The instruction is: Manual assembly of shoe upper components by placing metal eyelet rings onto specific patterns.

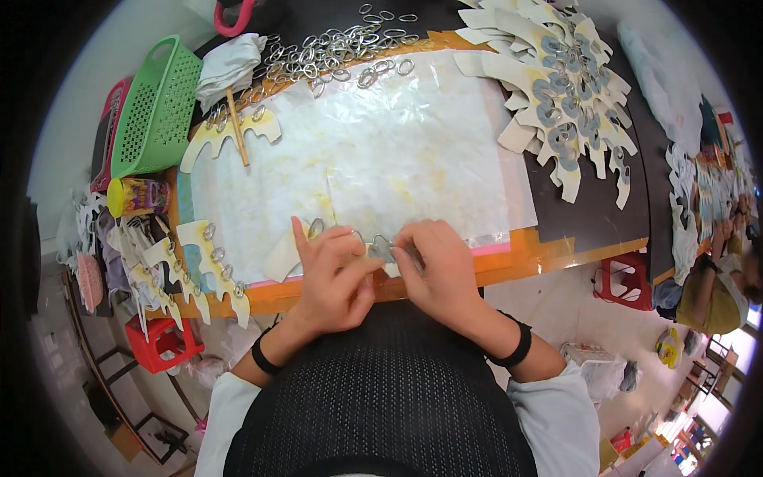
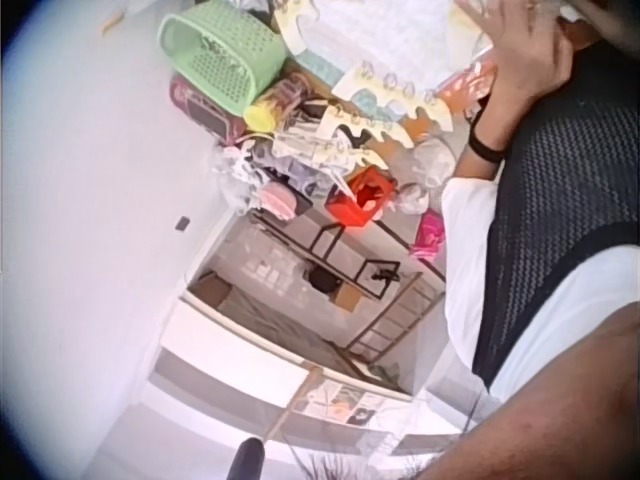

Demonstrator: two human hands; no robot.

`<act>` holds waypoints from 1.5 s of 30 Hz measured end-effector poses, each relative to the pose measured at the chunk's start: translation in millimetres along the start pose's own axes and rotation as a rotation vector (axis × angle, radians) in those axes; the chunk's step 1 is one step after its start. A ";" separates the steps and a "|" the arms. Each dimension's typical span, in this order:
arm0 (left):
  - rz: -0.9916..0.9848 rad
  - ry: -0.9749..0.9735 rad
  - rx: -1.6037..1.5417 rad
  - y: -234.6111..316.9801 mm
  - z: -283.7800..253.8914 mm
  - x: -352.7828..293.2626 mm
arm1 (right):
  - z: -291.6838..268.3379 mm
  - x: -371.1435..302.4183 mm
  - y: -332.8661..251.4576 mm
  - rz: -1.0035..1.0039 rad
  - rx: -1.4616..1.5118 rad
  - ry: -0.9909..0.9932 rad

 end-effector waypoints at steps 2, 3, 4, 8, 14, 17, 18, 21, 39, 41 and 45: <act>-0.052 0.065 -0.157 -3.3 -16.3 5.6 | -6.0 -1.4 -8.2 -0.044 0.184 0.014; -0.069 0.118 -0.216 -2.0 -24.3 10.8 | -9.8 -2.1 -10.3 -0.064 0.272 0.024; -0.086 0.170 -0.276 -1.8 -31.7 14.2 | -13.3 -2.8 -8.6 -0.082 0.334 0.044; 0.017 0.165 -0.311 4.8 -50.7 6.3 | -26.1 -2.5 0.3 -0.139 0.558 0.091; -0.590 -0.393 -1.322 -1.6 41.4 -9.2 | -22.0 4.1 -5.5 -0.115 0.870 0.096; -0.491 0.124 -1.458 -11.4 22.4 7.3 | -15.2 6.0 -6.5 -0.090 0.895 0.094; -0.482 0.136 -1.432 -15.2 21.0 10.2 | -14.2 5.9 -6.4 -0.076 0.894 0.100; -0.397 0.183 -1.318 -21.6 14.0 16.9 | -11.5 3.9 4.3 -0.008 0.909 0.107; -0.359 0.296 -1.191 -22.7 10.4 10.2 | -24.7 2.6 -71.5 -0.465 -0.328 0.207; -0.358 0.267 -1.102 -23.1 9.8 7.8 | -22.2 3.0 -71.5 -0.457 -0.347 0.210; -0.344 0.300 -1.092 -21.8 8.5 7.5 | -20.3 9.0 -53.5 -0.321 -0.162 0.128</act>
Point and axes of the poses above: each hand's wrist, its own x-axis towards the middle knuckle, its own z-axis out of the palm, y = z × x, the point moved 8 cm from there along x, towards the middle knuckle, and after that the axes turned 12 degrees about -y, right-handed, at the moved point
